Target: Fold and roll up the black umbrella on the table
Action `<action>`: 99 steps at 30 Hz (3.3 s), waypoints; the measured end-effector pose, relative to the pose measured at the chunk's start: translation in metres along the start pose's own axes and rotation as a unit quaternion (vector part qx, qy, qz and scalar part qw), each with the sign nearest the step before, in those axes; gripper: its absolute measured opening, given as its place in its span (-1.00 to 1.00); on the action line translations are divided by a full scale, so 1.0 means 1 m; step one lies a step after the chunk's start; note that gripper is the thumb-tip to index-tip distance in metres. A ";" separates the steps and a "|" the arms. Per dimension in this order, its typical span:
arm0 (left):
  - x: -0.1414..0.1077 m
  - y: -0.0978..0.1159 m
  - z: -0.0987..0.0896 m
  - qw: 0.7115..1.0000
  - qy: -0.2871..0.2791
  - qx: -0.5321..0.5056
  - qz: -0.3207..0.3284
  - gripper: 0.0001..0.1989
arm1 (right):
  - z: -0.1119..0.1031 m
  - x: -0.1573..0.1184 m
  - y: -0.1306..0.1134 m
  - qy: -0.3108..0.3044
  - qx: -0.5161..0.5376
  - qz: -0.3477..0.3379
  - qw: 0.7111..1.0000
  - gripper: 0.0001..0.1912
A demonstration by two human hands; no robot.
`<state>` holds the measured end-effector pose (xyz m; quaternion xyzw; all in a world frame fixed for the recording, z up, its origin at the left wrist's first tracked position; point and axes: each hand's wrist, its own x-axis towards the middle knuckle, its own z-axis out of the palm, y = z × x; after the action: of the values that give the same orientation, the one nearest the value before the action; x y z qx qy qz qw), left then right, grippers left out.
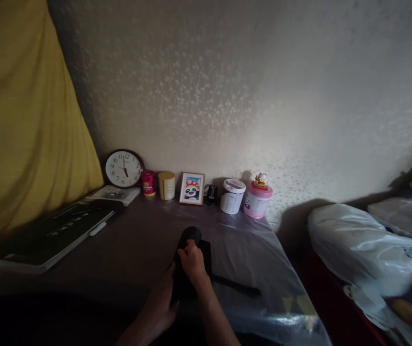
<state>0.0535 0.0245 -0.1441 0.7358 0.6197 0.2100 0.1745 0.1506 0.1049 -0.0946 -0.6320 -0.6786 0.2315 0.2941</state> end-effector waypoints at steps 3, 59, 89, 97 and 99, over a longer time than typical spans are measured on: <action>0.000 -0.006 0.003 1.000 -0.001 0.017 0.000 -0.31 | 0.001 -0.001 -0.003 -0.045 0.010 -0.024 0.999 -0.70; -0.015 0.009 -0.007 0.999 -0.014 -0.043 -0.002 -0.27 | -0.040 0.052 0.091 0.096 0.006 0.045 0.994 -0.64; -0.014 0.005 -0.006 0.999 0.027 -0.033 0.002 -0.29 | 0.001 0.004 0.014 0.066 0.068 0.047 0.994 -0.59; -0.009 -0.008 0.003 0.998 0.045 -0.036 0.019 -0.32 | 0.009 0.004 -0.010 0.028 0.001 0.027 0.999 -0.62; -0.009 -0.013 0.006 0.998 0.051 -0.037 0.022 -0.33 | 0.010 0.004 -0.014 0.020 -0.021 0.021 0.999 -0.63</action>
<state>0.0446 0.0183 -0.1561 0.7305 0.6035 0.2734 0.1651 0.1340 0.1080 -0.0918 -0.6563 -0.6640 0.2107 0.2898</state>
